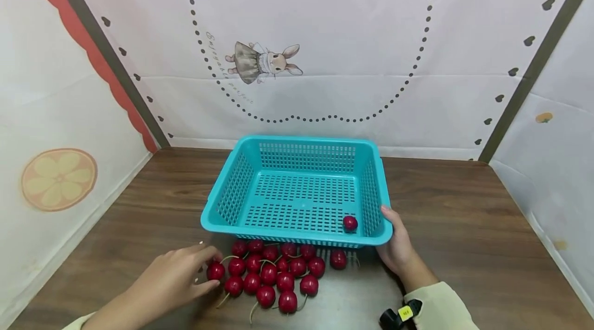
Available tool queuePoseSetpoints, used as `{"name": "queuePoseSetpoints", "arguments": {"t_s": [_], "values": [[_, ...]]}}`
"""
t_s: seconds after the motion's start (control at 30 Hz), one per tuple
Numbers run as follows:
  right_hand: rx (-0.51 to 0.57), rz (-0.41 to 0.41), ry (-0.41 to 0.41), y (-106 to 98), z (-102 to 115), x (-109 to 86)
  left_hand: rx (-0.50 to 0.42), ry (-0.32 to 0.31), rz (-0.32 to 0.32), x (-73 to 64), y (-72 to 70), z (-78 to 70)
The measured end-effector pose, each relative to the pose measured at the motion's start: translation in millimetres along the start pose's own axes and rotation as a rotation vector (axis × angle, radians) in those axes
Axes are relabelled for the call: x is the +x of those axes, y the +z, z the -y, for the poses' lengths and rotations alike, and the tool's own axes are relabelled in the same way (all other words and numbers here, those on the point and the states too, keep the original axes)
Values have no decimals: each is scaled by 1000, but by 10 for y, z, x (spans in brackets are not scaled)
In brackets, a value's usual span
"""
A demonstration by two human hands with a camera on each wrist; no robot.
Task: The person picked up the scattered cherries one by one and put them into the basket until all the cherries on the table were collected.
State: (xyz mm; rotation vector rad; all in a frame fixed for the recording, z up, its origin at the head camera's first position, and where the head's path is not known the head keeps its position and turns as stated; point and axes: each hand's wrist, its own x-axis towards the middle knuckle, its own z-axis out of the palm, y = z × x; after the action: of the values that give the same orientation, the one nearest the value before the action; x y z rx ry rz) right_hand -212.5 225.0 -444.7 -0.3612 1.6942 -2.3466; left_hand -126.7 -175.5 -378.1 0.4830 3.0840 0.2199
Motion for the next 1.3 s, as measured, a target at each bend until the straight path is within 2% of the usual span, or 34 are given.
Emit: {"name": "queuePoseSetpoints", "arguments": {"t_s": [0.1, 0.2, 0.33, 0.4, 0.5, 0.6, 0.8, 0.9, 1.03, 1.13, 1.3], "values": [[-4, -13, -1, -11, -15, -25, -42, 63, -9, -9, -183, -108], [-7, -13, -4, -10, -15, -19, -71, 138, -74, 35, -378, -226], [-19, -20, 5, 0, -11, -18, -125, 205, -200, 212, -515, -307], [-22, -25, 11, 0, -8, -25, -170, 196, -214, 355, -534, -309], [-23, -20, 14, 5, -5, -19, -230, 145, -171, 594, -520, -267], [-16, -15, 15, 11, -4, -5, -249, 85, -95, 821, -475, -193], [-23, -21, 7, 8, -1, -3, -243, 60, 17, 1154, -370, -72], [-24, -21, 2, 2, -11, -6, -192, 78, 59, 1250, -330, -55], [-23, -22, 3, 2, -22, -2, -89, 144, 143, 1330, -285, -50], [-29, -20, 1, 2, -16, 1, -43, 176, 202, 1364, -253, -51], [-48, -19, 6, 6, 2, 6, -15, 172, 230, 1400, -197, -42]]}}
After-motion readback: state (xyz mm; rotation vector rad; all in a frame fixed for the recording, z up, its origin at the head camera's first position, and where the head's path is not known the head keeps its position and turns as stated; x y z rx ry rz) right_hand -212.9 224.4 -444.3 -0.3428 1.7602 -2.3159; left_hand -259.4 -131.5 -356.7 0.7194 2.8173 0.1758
